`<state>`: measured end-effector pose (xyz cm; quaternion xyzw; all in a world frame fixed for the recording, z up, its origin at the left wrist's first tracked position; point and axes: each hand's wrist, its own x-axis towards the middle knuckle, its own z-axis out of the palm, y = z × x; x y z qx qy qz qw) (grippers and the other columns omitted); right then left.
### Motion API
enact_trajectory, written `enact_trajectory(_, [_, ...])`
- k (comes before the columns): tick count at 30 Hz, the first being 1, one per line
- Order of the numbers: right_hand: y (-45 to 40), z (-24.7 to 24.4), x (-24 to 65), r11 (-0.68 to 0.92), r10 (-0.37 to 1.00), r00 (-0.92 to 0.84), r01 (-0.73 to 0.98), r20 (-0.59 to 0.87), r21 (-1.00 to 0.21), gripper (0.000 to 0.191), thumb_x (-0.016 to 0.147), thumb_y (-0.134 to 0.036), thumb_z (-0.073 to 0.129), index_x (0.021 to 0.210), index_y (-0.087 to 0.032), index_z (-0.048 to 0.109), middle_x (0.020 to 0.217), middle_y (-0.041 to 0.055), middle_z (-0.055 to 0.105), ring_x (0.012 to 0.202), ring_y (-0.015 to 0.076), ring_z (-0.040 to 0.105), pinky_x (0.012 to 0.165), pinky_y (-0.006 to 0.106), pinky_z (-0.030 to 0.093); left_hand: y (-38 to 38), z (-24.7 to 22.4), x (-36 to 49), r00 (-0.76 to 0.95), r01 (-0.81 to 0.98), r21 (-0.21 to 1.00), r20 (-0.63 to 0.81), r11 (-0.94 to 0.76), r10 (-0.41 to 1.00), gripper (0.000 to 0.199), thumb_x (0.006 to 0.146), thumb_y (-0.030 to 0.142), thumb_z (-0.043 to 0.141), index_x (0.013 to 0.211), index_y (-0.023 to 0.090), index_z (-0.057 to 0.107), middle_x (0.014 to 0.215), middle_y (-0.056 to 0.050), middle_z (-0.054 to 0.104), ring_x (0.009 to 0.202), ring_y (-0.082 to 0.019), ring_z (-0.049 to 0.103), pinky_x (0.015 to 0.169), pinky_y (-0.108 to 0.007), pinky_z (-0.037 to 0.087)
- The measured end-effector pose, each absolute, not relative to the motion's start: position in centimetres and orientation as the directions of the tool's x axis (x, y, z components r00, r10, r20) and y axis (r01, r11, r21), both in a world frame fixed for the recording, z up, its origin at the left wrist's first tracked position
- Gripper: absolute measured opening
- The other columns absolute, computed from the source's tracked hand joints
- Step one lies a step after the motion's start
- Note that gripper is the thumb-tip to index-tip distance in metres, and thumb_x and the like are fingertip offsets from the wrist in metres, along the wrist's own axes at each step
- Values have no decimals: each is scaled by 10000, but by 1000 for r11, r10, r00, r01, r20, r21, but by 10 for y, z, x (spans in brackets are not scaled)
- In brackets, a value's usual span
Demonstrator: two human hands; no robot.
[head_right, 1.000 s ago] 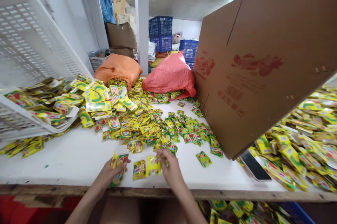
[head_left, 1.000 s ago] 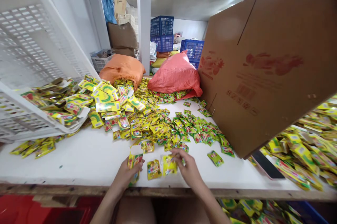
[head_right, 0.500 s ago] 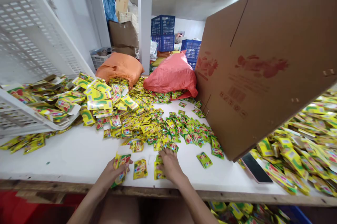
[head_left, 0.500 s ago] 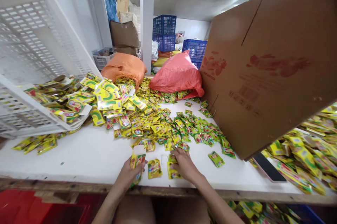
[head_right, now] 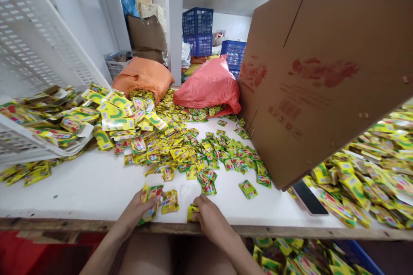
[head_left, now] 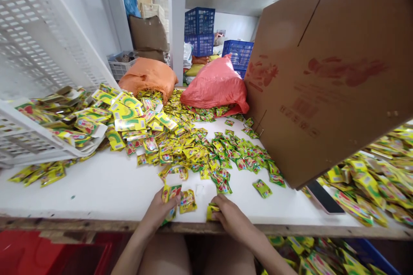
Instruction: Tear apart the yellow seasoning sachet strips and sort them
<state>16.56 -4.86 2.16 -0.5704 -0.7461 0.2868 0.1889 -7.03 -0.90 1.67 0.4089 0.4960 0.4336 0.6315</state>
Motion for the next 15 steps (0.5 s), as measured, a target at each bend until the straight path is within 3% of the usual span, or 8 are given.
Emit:
enact_trajectory(3, [-44, 19, 166, 209, 962, -272, 711, 11, -671, 144, 709, -74, 467, 736, -191, 546, 792, 19, 589, 763, 165, 542, 677, 233, 364, -16, 20, -64, 241, -193, 931, -261, 310, 935, 465, 567, 376, 748, 941, 136, 612, 891, -82, 699, 838, -233, 634, 755, -311, 485])
enact_trajectory(9, [-34, 27, 157, 227, 974, -101, 519, 204, -824, 78, 778, -216, 516, 764, -186, 586, 744, 18, 616, 736, 173, 562, 673, 246, 407, -34, 24, -38, 532, -190, 906, -228, 377, 816, 458, 582, 370, 745, 945, 117, 628, 798, -73, 677, 742, -203, 617, 679, -278, 461])
enact_trajectory(12, [-31, 30, 150, 231, 967, -5, 442, 255, -867, 128, 771, -266, 545, 849, -189, 611, 853, 47, 637, 827, 199, 572, 740, 277, 429, -34, 25, -29, 525, -220, 912, -188, 345, 830, 440, 608, 380, 725, 949, 117, 634, 815, -79, 673, 733, -195, 606, 685, -285, 452])
enact_trajectory(15, [-31, 30, 147, 159, 979, 62, 375, 196, -913, 265, 748, -325, 576, 972, -186, 598, 951, 69, 639, 887, 219, 578, 763, 297, 448, -31, 25, -25, 436, -215, 934, -170, 286, 884, 419, 612, 390, 718, 908, 101, 649, 785, -80, 675, 737, -201, 597, 690, -285, 445])
